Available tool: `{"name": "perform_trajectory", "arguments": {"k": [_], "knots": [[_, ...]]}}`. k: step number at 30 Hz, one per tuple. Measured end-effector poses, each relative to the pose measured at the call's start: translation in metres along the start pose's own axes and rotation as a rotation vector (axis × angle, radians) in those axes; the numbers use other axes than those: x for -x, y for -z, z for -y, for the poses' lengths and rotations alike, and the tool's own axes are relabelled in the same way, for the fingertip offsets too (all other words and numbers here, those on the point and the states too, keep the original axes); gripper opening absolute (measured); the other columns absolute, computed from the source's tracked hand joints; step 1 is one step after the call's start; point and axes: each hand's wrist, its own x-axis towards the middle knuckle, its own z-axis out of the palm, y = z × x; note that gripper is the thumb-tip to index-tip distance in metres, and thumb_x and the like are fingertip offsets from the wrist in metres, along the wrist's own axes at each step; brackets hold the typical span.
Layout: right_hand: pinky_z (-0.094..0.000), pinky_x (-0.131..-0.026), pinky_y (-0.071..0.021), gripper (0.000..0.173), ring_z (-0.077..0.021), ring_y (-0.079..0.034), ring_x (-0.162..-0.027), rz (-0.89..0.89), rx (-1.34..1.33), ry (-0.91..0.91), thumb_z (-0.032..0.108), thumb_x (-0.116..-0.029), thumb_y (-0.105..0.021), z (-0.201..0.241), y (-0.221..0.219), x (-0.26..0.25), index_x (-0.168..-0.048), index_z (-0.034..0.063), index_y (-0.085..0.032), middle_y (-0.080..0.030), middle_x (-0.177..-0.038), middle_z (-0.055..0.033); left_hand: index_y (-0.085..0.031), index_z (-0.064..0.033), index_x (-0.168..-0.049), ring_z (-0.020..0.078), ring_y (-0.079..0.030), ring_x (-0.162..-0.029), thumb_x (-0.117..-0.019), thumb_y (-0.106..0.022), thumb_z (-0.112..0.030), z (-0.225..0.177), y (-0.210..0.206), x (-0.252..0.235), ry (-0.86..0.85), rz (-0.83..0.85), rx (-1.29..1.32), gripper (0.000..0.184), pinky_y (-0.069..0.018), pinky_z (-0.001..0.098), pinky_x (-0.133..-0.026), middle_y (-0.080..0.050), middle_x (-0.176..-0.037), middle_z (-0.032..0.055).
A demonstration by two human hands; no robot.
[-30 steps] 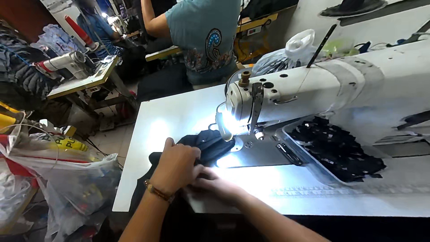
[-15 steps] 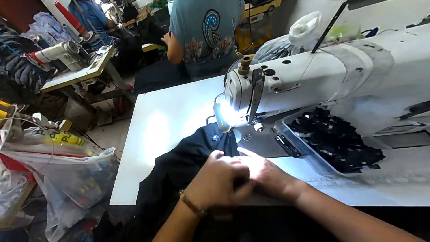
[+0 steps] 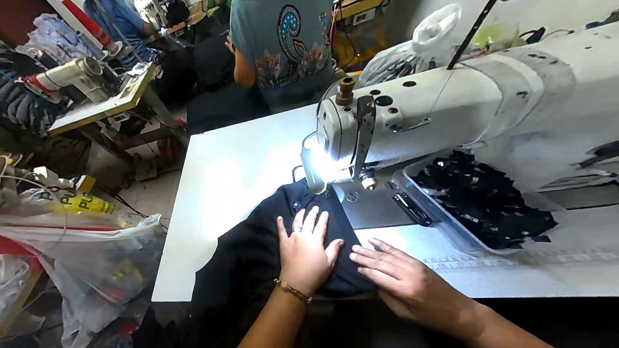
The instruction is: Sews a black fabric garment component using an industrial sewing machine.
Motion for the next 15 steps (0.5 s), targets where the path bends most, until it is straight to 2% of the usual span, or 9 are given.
{"name": "perform_trajectory", "arguments": {"k": [7,15], "knots": [[-0.0477,-0.114,-0.0445,0.028,-0.0256,-0.067,-0.122,-0.023,-0.017,-0.058,0.011,-0.0909,-0.047,-0.003,-0.005,-0.006,-0.095,0.0045,-0.075,-0.075,-0.117,-0.0108,-0.044,-0.0273,-0.157,0.0220,-0.025,-0.156,-0.1039,-0.042,-0.059,0.004,0.004,-0.013,-0.005,0.015,0.016,0.062,-0.0068,0.0698,-0.122,-0.037,-0.165,-0.0057],[-0.0478,-0.115,-0.0435,0.032,-0.0264,-0.065,-0.125,-0.029,0.000,-0.095,0.012,-0.0907,-0.047,-0.006,-0.010,-0.014,-0.099,0.0042,-0.077,-0.075,-0.118,-0.0108,-0.043,-0.0261,-0.158,0.0228,-0.024,-0.157,-0.1051,-0.041,-0.057,0.009,0.006,-0.020,-0.002,0.021,0.032,0.061,-0.0067,0.0706,-0.121,-0.035,-0.166,-0.0057]]}}
